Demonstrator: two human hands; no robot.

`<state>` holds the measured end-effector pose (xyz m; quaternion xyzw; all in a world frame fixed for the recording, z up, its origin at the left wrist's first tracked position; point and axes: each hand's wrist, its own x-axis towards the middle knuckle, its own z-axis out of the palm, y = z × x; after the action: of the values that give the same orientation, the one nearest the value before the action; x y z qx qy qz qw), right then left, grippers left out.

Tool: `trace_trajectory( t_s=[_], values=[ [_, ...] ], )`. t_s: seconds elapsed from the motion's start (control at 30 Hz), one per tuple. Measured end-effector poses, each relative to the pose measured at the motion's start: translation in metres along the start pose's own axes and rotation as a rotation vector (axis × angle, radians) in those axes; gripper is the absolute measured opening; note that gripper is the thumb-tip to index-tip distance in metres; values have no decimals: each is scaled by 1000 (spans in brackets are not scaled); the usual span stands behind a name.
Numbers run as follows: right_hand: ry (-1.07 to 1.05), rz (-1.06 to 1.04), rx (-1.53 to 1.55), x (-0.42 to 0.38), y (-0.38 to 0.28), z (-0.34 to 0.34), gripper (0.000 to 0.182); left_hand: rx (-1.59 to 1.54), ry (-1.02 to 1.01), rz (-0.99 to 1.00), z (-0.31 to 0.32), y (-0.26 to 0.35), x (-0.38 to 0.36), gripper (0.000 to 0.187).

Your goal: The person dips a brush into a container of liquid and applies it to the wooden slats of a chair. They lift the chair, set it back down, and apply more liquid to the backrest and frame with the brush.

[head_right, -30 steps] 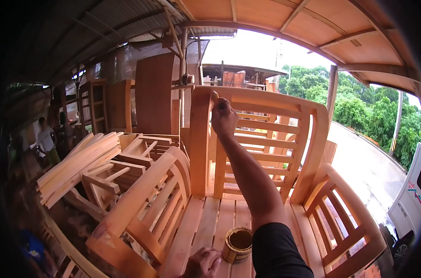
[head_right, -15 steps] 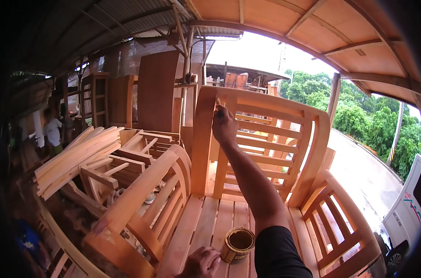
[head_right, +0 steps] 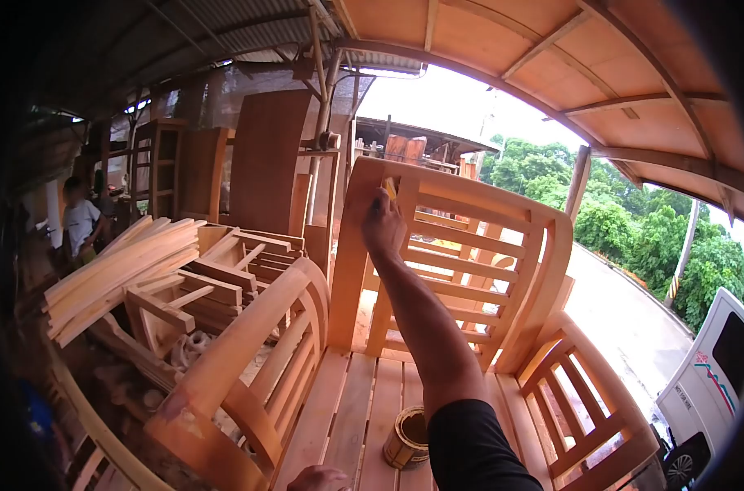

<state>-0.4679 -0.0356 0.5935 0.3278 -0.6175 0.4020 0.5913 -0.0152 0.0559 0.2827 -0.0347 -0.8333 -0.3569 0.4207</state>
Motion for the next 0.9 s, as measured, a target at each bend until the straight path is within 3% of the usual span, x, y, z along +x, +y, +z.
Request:
trace_trajectory(
  t_s=[0.27, 0.37, 0.43, 0.5, 0.53, 0.6, 0.67, 0.77, 0.9],
  values=[
    [61, -47, 203, -15, -13, -21, 17, -45, -32, -12, -13, -6, -17, 16],
    [40, 43, 308, 10, -24, -54, 14, -113, -47, -30, -12, -12, -16, 16],
    [-9, 72, 171, 38, -34, -83, 11, -115, -21, -40, -5, -17, -23, 17],
    [7, -1, 221, 62, -41, -97, 9, -127, 0, -56, -1, -21, -29, 18],
    [-31, -34, 261, 67, -37, -98, 5, -138, 6, -63, 0, -23, -30, 19],
    [-188, -292, 50, 59, -22, -97, 3, -158, 15, -73, 2, -25, -32, 21],
    [-318, -473, -29, 41, -9, -90, 9, -167, 25, -83, 1, -25, -33, 24],
    [-549, -334, -180, 15, -8, -79, 11, -176, 14, -88, -2, -25, -32, 28],
    [-586, -261, -274, 10, 4, -52, 22, -160, -10, -60, 2, -30, -36, 29]
  ],
)
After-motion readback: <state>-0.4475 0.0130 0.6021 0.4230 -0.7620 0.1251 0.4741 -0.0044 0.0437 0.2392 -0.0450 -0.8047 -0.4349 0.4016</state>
